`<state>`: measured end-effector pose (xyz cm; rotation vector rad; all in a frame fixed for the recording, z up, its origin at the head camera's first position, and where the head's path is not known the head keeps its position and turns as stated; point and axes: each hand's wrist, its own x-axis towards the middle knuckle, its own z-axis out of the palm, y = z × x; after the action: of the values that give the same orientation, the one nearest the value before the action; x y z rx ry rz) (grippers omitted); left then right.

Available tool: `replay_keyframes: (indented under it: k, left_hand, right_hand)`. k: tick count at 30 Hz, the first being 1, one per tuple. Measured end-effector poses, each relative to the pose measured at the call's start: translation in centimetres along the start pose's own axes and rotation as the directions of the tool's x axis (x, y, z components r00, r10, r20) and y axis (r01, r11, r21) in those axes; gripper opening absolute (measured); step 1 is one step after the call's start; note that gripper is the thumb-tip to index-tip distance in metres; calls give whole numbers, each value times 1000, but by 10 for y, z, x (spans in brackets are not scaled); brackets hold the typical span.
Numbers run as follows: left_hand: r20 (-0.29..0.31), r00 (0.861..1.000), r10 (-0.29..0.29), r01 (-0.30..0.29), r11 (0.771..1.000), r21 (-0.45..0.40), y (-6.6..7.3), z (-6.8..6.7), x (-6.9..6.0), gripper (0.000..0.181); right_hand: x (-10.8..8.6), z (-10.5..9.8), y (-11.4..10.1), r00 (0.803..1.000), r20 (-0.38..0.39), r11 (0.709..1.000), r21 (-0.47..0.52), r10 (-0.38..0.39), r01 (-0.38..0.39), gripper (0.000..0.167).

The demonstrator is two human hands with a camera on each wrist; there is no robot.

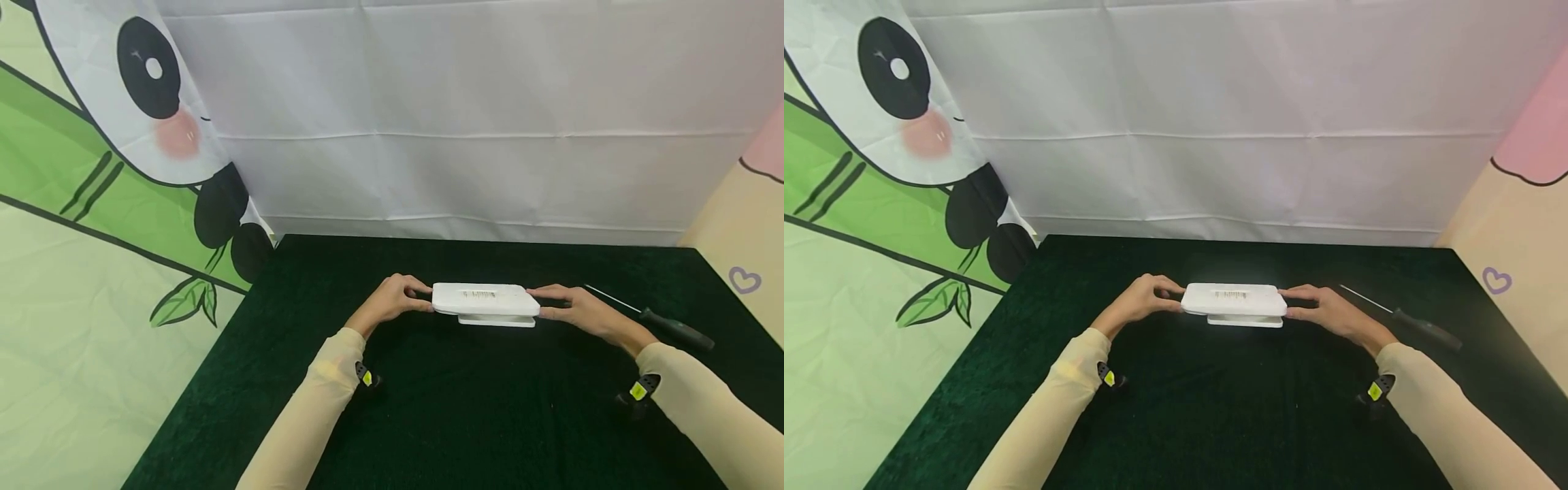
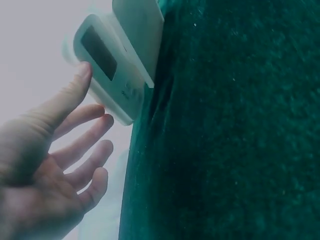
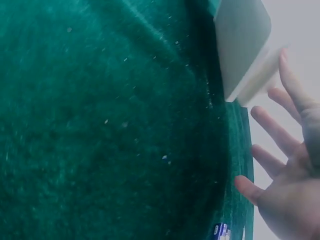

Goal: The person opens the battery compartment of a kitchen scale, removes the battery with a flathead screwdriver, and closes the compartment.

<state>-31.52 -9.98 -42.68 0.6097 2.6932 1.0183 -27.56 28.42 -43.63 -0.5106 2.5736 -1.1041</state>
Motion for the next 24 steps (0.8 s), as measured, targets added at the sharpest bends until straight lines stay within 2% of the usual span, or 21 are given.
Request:
replay_keyframes:
  k: [5, 10, 14, 19, 24]
  left_hand:
    - [11, 1000, 11, -10, 996, -92, 4, -1, 0, 30]
    - [14, 1000, -4, 6, 990, -142, 10, -1, 0, 26]
    - [-19, 997, -75, 71, 980, -184, 10, 2, 3, 29]
    - [-57, 983, -174, 157, 961, -229, 10, 6, 8, 39]
    - [-92, 975, -202, 170, 947, -272, 10, 9, 13, 41]
  right_hand:
    - [0, -8, 1, 999, 9, 997, 69, 44, -44, 53]
    - [3, -12, 4, 997, 9, 989, 125, 77, -77, 62]
    - [9, -12, 3, 997, -5, 982, 174, 81, -79, 65]
    - [17, -9, 2, 994, -54, 978, 190, 97, -86, 67]
    - [21, -5, 2, 989, -99, 977, 192, 113, -93, 66]
